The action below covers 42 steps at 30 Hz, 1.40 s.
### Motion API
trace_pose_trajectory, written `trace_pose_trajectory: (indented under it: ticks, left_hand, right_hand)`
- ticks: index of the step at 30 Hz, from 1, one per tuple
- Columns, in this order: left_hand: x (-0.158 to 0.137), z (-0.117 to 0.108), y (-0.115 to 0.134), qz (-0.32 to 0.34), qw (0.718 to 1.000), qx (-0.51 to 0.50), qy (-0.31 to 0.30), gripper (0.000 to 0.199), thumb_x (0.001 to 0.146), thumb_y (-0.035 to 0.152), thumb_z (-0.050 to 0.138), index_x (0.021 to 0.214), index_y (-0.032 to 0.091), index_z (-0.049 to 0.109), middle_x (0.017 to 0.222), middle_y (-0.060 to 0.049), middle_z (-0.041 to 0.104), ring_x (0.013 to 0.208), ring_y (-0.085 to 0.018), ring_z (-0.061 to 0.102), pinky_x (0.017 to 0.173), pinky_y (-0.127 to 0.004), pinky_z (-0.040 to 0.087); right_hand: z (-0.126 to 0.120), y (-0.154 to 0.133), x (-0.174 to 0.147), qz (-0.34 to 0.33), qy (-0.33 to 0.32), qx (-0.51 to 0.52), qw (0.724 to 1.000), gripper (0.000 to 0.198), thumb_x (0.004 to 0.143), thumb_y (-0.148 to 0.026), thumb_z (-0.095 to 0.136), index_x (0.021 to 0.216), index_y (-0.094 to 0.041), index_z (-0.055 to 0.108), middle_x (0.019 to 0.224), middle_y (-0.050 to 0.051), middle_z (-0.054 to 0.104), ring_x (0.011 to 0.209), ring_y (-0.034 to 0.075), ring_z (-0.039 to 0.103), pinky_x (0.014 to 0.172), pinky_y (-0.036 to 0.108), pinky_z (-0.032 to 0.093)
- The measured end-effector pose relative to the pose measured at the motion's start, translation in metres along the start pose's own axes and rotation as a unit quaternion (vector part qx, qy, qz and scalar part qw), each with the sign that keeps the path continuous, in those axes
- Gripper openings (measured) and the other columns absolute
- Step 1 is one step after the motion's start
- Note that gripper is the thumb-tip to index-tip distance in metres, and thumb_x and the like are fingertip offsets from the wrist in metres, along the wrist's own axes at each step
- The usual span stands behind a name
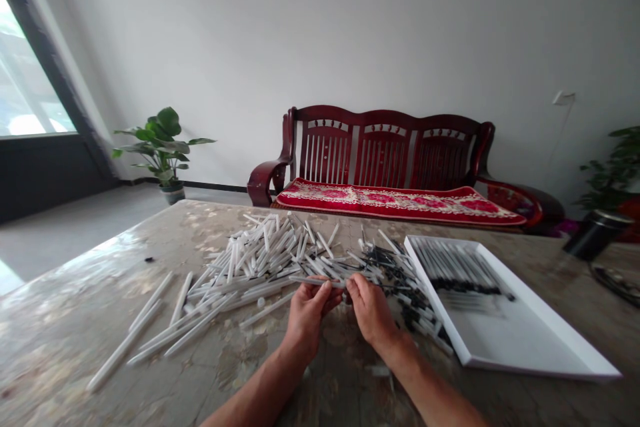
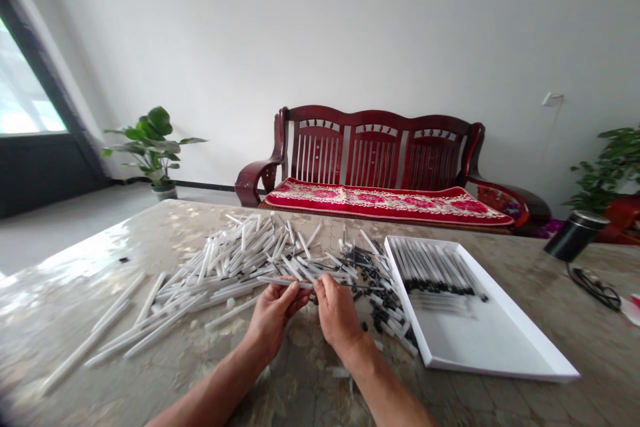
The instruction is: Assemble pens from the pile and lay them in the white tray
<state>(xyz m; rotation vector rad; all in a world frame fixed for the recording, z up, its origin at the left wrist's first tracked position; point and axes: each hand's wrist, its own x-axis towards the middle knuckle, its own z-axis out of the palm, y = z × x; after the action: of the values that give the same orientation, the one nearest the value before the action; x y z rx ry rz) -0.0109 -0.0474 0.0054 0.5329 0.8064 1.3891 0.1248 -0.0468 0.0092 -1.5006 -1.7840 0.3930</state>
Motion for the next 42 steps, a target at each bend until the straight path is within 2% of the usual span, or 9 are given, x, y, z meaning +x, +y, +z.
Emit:
trace_pose_trajectory:
  ticks: [3,7,13,18,23,28,33,38,42]
  left_hand:
    - [0.000,0.000,0.001,-0.002,1.000,0.002,0.007,0.036,0.057,0.026,0.089,0.079,0.014,0.064,0.068,-0.003,0.072,0.065,-0.017,0.071,0.063,-0.025,0.058]
    - [-0.002,0.000,0.002,-0.009,1.000,0.000,0.008,0.035,0.057,0.026,0.089,0.079,0.015,0.064,0.069,-0.003,0.073,0.067,-0.017,0.071,0.064,-0.025,0.058]
    - [-0.003,0.001,0.000,-0.014,1.000,0.004,-0.008,0.038,0.056,0.029,0.090,0.078,0.015,0.064,0.068,-0.003,0.072,0.065,-0.016,0.071,0.063,-0.024,0.058]
    - [-0.002,0.001,0.000,-0.015,1.000,0.001,0.002,0.034,0.058,0.027,0.089,0.078,0.014,0.064,0.069,-0.003,0.072,0.065,-0.016,0.071,0.062,-0.024,0.058]
    - [-0.003,0.001,0.000,-0.009,1.000,0.014,-0.001,0.036,0.057,0.030,0.089,0.078,0.014,0.064,0.066,-0.003,0.072,0.063,-0.016,0.070,0.061,-0.024,0.058]
    - [-0.002,0.002,0.000,-0.008,1.000,0.013,0.010,0.037,0.055,0.031,0.090,0.076,0.014,0.064,0.067,-0.003,0.072,0.064,-0.016,0.071,0.061,-0.024,0.058]
    - [-0.002,0.001,-0.001,0.001,1.000,0.020,0.000,0.042,0.053,0.035,0.091,0.077,0.014,0.064,0.065,-0.003,0.072,0.062,-0.016,0.069,0.060,-0.024,0.057]
    - [-0.003,0.002,0.000,0.006,1.000,0.023,0.002,0.042,0.054,0.036,0.090,0.077,0.014,0.063,0.067,-0.004,0.072,0.063,-0.016,0.070,0.059,-0.024,0.056]
    - [-0.005,0.005,0.002,0.049,0.997,0.061,-0.027,0.039,0.056,0.036,0.089,0.076,0.015,0.063,0.063,-0.003,0.072,0.059,-0.016,0.068,0.059,-0.024,0.056]
  right_hand:
    - [-0.006,-0.004,0.000,0.005,-0.016,0.023,1.000,0.035,0.098,-0.037,0.032,0.073,-0.024,0.052,0.061,0.000,0.060,0.058,0.016,0.056,0.056,0.025,0.036]
    - [-0.009,-0.005,-0.001,-0.028,-0.010,0.044,0.999,0.027,0.096,-0.035,0.037,0.083,-0.023,0.057,0.075,0.002,0.066,0.071,0.017,0.061,0.064,0.025,0.041]
    - [-0.006,-0.003,-0.001,0.046,-0.024,0.093,0.994,0.043,0.097,-0.045,0.032,0.068,-0.023,0.055,0.054,-0.001,0.057,0.051,0.016,0.056,0.051,0.025,0.037]
    - [-0.008,-0.006,-0.001,-0.009,-0.008,0.073,0.997,0.030,0.093,-0.042,0.043,0.073,-0.023,0.055,0.067,0.001,0.064,0.065,0.018,0.060,0.060,0.026,0.041]
    - [-0.007,-0.005,-0.001,0.069,-0.052,0.138,0.987,0.045,0.096,-0.052,0.031,0.066,-0.025,0.051,0.053,-0.001,0.055,0.049,0.016,0.054,0.048,0.026,0.039]
    - [-0.006,-0.005,-0.001,0.025,-0.023,0.130,0.991,0.036,0.092,-0.050,0.043,0.068,-0.024,0.051,0.058,-0.002,0.056,0.058,0.017,0.056,0.053,0.025,0.040]
    - [0.000,-0.004,-0.001,0.139,-0.056,0.266,0.952,0.045,0.090,-0.061,0.038,0.066,-0.024,0.050,0.053,-0.002,0.052,0.043,0.015,0.050,0.041,0.026,0.038]
    - [-0.001,-0.006,-0.001,0.081,-0.035,0.234,0.968,0.042,0.086,-0.061,0.047,0.065,-0.024,0.048,0.055,-0.003,0.050,0.049,0.014,0.050,0.046,0.025,0.041]
    - [-0.001,-0.014,-0.004,0.195,-0.068,0.333,0.920,0.045,0.084,-0.064,0.045,0.064,-0.025,0.045,0.048,-0.006,0.042,0.036,0.010,0.036,0.034,0.022,0.027]
